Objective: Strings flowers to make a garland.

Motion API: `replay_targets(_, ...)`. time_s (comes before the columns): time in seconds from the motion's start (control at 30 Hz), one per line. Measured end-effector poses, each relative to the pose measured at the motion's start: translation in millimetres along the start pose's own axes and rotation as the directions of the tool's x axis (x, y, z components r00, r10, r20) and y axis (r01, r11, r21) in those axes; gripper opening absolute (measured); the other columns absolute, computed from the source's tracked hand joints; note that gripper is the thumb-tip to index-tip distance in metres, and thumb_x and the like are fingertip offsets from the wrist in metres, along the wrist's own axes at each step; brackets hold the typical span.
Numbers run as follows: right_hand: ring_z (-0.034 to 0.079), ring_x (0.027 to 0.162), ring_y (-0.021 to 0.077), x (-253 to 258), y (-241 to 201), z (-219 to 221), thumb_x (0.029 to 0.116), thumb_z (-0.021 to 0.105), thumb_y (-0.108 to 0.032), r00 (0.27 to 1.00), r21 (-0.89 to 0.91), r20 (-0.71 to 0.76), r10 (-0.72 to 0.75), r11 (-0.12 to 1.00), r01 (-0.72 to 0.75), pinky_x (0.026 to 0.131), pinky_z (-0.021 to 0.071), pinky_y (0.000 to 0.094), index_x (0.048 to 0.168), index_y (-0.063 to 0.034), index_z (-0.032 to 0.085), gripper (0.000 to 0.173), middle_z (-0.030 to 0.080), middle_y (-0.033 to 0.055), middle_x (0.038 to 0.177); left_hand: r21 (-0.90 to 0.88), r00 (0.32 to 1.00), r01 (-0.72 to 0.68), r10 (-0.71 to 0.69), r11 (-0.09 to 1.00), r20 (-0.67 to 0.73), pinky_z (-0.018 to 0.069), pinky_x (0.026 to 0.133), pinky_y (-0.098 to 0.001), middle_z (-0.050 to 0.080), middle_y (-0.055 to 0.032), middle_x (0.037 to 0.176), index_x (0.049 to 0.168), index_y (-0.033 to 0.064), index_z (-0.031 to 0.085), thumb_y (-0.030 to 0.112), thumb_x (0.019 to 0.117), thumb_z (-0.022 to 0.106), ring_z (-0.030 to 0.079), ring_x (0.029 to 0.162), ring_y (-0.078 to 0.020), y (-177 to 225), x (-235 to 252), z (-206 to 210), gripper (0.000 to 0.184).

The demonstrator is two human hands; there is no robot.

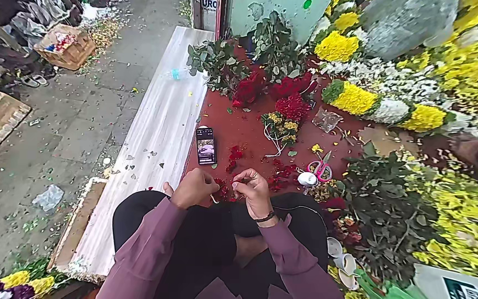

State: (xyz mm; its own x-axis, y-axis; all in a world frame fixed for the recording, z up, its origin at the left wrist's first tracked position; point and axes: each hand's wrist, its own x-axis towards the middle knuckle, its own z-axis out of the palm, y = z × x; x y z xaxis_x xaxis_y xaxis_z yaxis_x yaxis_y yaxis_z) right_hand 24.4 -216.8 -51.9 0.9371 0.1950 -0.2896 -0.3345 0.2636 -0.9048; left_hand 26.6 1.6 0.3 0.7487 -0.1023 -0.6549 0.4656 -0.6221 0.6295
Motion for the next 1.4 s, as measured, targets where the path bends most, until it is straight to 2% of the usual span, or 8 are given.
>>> replay_targets(0.33, 0.068, 0.064, 0.0202, -5, 5, 11, 0.0737, 0.085, -0.003, 0.995, -0.207, -0.034, 0.094, 0.973, -0.099, 0.051, 0.0554, 0.0304, 0.122, 0.0029, 0.057, 0.056, 0.074, 0.0138, 0.086, -0.164, 0.99, -0.067, 0.086, 0.984, 0.114, 0.0561, 0.061, -0.0285, 0.072, 0.0018, 0.075, 0.098, 0.0093, 0.078, 0.022, 0.0932, 0.07, 0.064, 0.061, -0.0068, 2, 1, 5, 0.016)
replay_targets(0.7, 0.065, 0.084, 0.0209, 6, 0, -11, 0.0649, 0.092, -0.015, 0.943, -0.344, 0.122, 0.309, 0.904, -0.252, 0.069, 0.0589, 0.0354, 0.154, -0.0108, 0.039, 0.104, 0.065, 0.0103, 0.105, -0.063, 0.998, -0.032, 0.035, 0.997, 0.055, 0.047, 0.054, -0.036, 0.062, 0.0033, 0.062, 0.072, 0.0139, 0.07, 0.027, 0.0864, 0.073, 0.056, 0.055, -0.009, 3, 4, 14, 0.02)
replay_targets(0.87, 0.054, 0.133, 0.0174, 14, 0, -24, 0.0769, 0.081, -0.022, 0.91, -0.505, 0.36, 0.208, 0.863, 0.002, 0.108, 0.0493, 0.0419, 0.156, -0.0182, 0.041, 0.089, 0.056, 0.0014, 0.146, -0.012, 0.998, 0.051, -0.051, 0.999, 0.03, 0.0456, 0.055, -0.0398, 0.06, 0.0023, 0.06, 0.067, 0.0145, 0.067, 0.031, 0.0847, 0.075, 0.055, 0.055, -0.0115, 4, 2, 7, 0.026)
replay_targets(1.0, 0.07, 0.09, 0.0122, 15, 12, -28, 0.0896, 0.077, -0.026, 0.869, -0.507, 0.441, 0.224, 0.861, 0.035, 0.081, 0.06, 0.0312, 0.127, -0.0066, 0.069, 0.043, 0.073, 0.0043, 0.109, 0.031, 0.994, 0.112, -0.112, 0.993, 0.004, 0.0525, 0.061, -0.0417, 0.066, 0.001, 0.066, 0.072, 0.0135, 0.071, 0.031, 0.0851, 0.075, 0.062, 0.061, -0.0123, 4, 1, -7, 0.023)
replay_targets(1.07, 0.069, 0.084, 0.0064, 15, 3, -27, 0.092, 0.075, -0.025, 0.865, -0.511, 0.466, 0.186, 0.855, 0.091, 0.079, 0.0591, 0.0266, 0.099, -0.0087, 0.078, 0.018, 0.075, 0.0002, 0.094, 0.068, 0.99, 0.138, -0.136, 0.988, -0.03, 0.0544, 0.062, -0.0459, 0.068, -0.001, 0.067, 0.072, 0.0132, 0.071, 0.033, 0.0839, 0.075, 0.065, 0.062, -0.0156, 2, 2, -15, 0.024)
replay_targets(1.17, 0.068, 0.086, 0.0064, 6, -18, -21, 0.0934, 0.074, -0.02, 0.834, -0.375, 0.549, 0.055, 0.908, 0.187, 0.079, 0.0583, 0.0254, 0.093, -0.007, 0.079, 0.014, 0.074, 0.0012, 0.092, 0.233, 0.988, 0.154, -0.149, 0.96, -0.041, 0.0544, 0.066, -0.0567, 0.068, -0.0065, 0.072, 0.075, 0.0122, 0.071, 0.041, 0.0816, 0.074, 0.068, 0.07, -0.0249, 10, -2, -20, 0.03)
replay_targets(1.27, 0.068, 0.085, 0.0107, 3, -27, -18, 0.0931, 0.074, -0.014, 0.846, -0.224, 0.523, -0.107, 0.94, 0.258, 0.079, 0.0586, 0.0286, 0.095, -0.0029, 0.078, 0.012, 0.073, 0.0047, 0.09, 0.427, 0.976, -0.089, -0.006, 0.9, 0.216, 0.0524, 0.067, -0.0644, 0.067, -0.0112, 0.074, 0.078, 0.0088, 0.071, 0.038, 0.0843, 0.074, 0.067, 0.074, -0.0324, 43, -22, -15, 0.03)
replay_targets(1.4, 0.066, 0.082, 0.0071, 14, -19, -25, 0.094, 0.072, -0.008, 0.822, 0.051, 0.563, -0.083, 0.997, 0.066, 0.075, 0.0577, 0.0265, 0.096, -0.0014, 0.076, 0.008, 0.072, 0.0023, 0.091, 0.019, 0.782, -0.521, 0.468, 0.854, 0.412, 0.054, 0.06, -0.0339, 0.07, 0.0017, 0.074, 0.083, 0.0099, 0.075, 0.019, 0.0889, 0.072, 0.063, 0.064, -0.0078, 81, -38, -5, 0.012)
